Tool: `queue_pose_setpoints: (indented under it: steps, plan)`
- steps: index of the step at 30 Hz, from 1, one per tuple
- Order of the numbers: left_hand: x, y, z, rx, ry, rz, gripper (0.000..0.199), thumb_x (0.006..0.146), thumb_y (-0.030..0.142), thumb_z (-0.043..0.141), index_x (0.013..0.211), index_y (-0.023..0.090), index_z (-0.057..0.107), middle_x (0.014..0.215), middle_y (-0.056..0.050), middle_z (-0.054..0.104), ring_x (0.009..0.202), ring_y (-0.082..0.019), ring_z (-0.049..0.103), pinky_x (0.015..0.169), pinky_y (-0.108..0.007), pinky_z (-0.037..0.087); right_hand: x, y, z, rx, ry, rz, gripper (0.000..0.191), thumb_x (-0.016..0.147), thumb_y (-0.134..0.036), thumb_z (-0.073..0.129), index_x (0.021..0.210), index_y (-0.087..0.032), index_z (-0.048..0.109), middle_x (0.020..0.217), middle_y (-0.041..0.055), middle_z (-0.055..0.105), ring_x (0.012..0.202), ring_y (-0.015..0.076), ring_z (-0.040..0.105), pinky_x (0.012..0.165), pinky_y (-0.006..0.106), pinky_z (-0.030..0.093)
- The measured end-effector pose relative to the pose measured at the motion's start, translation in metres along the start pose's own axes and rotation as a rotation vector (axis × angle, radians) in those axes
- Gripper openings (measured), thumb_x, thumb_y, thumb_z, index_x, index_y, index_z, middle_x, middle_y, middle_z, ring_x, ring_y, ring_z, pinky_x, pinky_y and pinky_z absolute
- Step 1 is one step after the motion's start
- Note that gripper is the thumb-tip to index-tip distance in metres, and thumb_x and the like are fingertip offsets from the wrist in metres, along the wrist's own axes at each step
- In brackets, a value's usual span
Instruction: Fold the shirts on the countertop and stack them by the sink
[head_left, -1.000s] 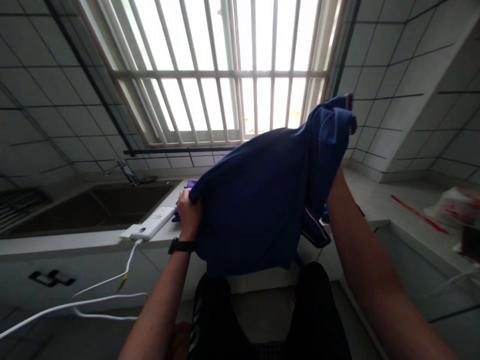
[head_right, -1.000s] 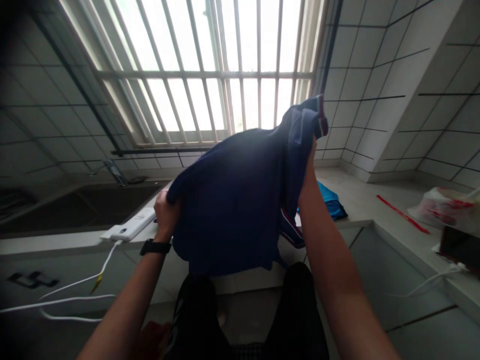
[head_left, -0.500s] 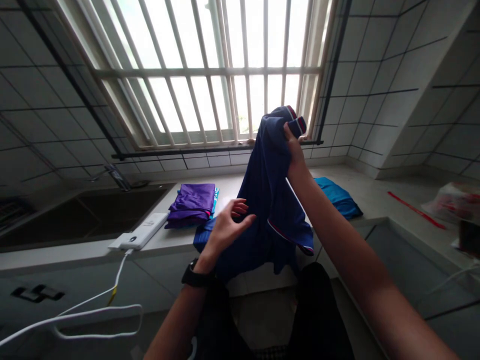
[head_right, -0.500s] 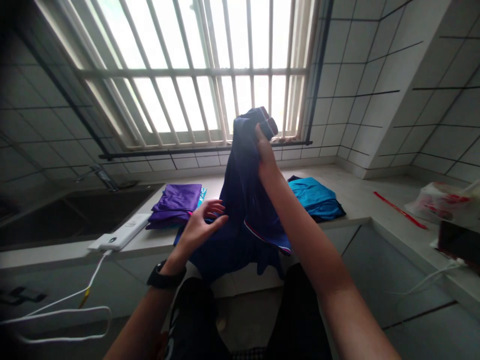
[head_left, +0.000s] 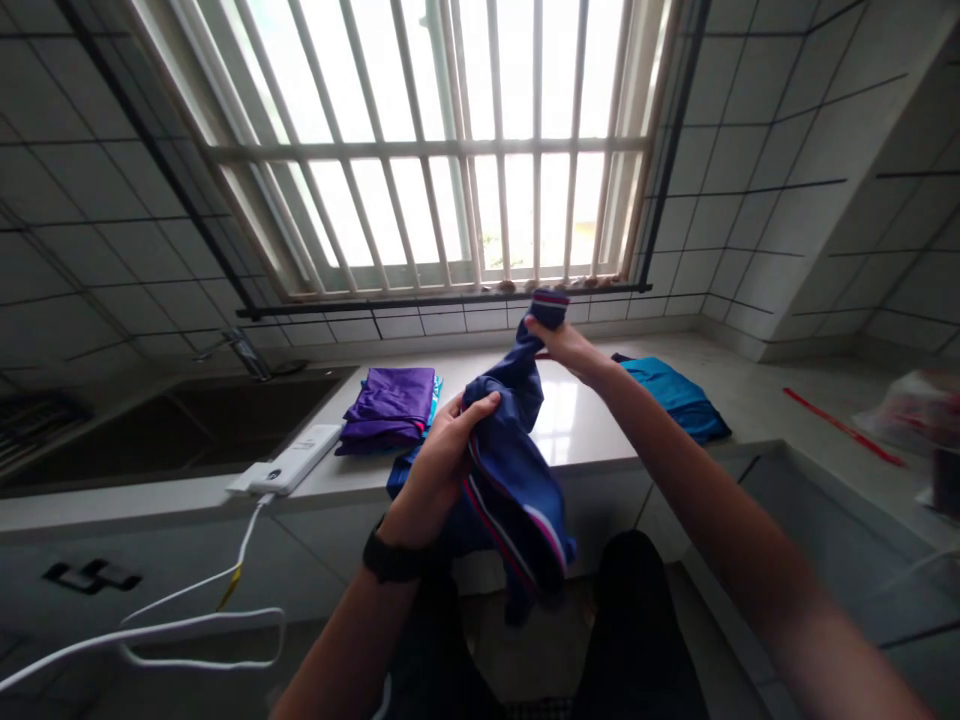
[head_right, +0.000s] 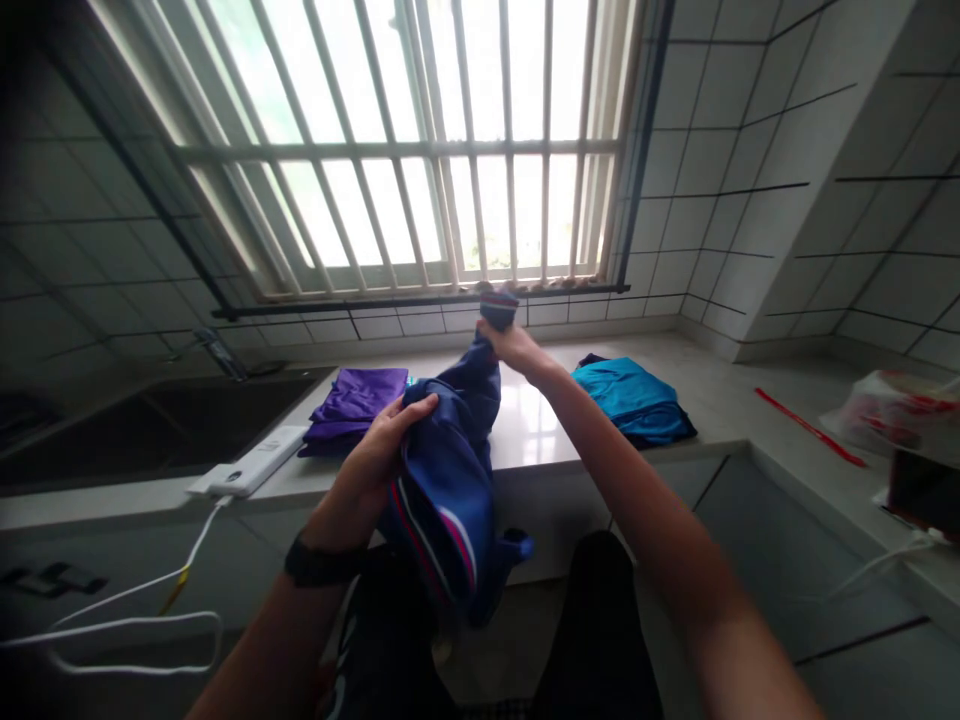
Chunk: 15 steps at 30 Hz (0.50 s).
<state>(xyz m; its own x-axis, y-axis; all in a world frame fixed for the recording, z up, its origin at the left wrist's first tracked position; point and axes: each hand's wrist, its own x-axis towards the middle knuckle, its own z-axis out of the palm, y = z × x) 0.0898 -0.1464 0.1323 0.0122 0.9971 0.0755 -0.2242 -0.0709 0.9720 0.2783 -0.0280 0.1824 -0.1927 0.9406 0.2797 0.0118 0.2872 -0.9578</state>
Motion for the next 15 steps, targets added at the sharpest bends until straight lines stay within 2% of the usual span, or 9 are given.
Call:
queue_pose_setpoints:
  steps: [2,4,6,8,11,13,15]
  plan:
    - [0.006,0.01,0.006,-0.097,0.093,0.025,0.027,0.079,0.037,0.076,0.096,0.019,0.064,0.079,0.0,0.069,0.067,-0.014,0.067,0.064,-0.026,0.058,-0.027,0.004,0.003,-0.221,-0.138,0.039,0.029,0.074,-0.04,0.086,0.067,-0.023,0.064,0.059,-0.001,0.062,0.076,0.0214,0.066,0.073,0.03,0.052]
    - [0.014,0.012,0.009,-0.162,0.168,0.074,0.023,0.083,0.035,0.073,0.095,0.019,0.062,0.081,0.0,0.069,0.072,-0.015,0.069,0.069,-0.027,0.06,-0.063,0.001,0.005,-0.266,-0.186,-0.048,0.029,0.076,-0.043,0.084,0.065,-0.023,0.066,0.06,0.0008,0.063,0.078,0.0228,0.067,0.072,0.029,0.051]
    - [0.018,0.011,0.011,-0.177,0.186,0.128,0.023,0.085,0.036,0.071,0.097,0.018,0.063,0.084,-0.001,0.07,0.078,-0.016,0.071,0.073,-0.028,0.061,-0.095,-0.002,0.009,-0.192,-0.228,-0.12,0.021,0.079,-0.044,0.081,0.078,-0.025,0.072,0.071,0.0011,0.069,0.081,0.0221,0.067,0.072,0.029,0.052]
    - [0.018,0.011,0.013,-0.142,0.152,0.2,0.027,0.088,0.041,0.069,0.101,0.018,0.064,0.09,-0.003,0.071,0.086,-0.018,0.072,0.078,-0.03,0.061,-0.114,0.0,0.012,-0.141,-0.255,-0.142,0.022,0.074,-0.037,0.084,0.091,-0.027,0.075,0.079,-0.0003,0.072,0.08,0.0205,0.066,0.069,0.028,0.053]
    - [0.019,0.013,0.008,-0.01,0.088,0.371,0.039,0.09,0.051,0.066,0.11,0.018,0.065,0.106,-0.007,0.073,0.105,-0.023,0.071,0.09,-0.034,0.059,-0.112,0.01,0.009,-0.114,-0.196,-0.097,0.024,0.064,-0.02,0.083,0.086,-0.025,0.075,0.071,-0.0038,0.069,0.071,0.0183,0.063,0.063,0.026,0.052]
    - [0.026,0.014,-0.004,0.143,0.134,0.521,0.048,0.089,0.056,0.068,0.121,0.021,0.063,0.125,-0.009,0.069,0.121,-0.026,0.065,0.098,-0.036,0.056,-0.098,0.017,-0.001,0.017,-0.115,-0.018,0.021,0.062,-0.015,0.077,0.081,-0.023,0.074,0.067,-0.0047,0.068,0.067,0.018,0.064,0.06,0.026,0.053]
    - [0.04,0.011,-0.022,0.341,0.225,0.64,0.065,0.08,0.056,0.077,0.135,0.026,0.059,0.145,-0.011,0.059,0.136,-0.029,0.055,0.105,-0.039,0.052,-0.086,0.018,-0.014,0.299,-0.039,0.091,0.023,0.06,-0.012,0.071,0.082,-0.021,0.074,0.067,-0.0027,0.071,0.063,0.0193,0.065,0.059,0.029,0.056]
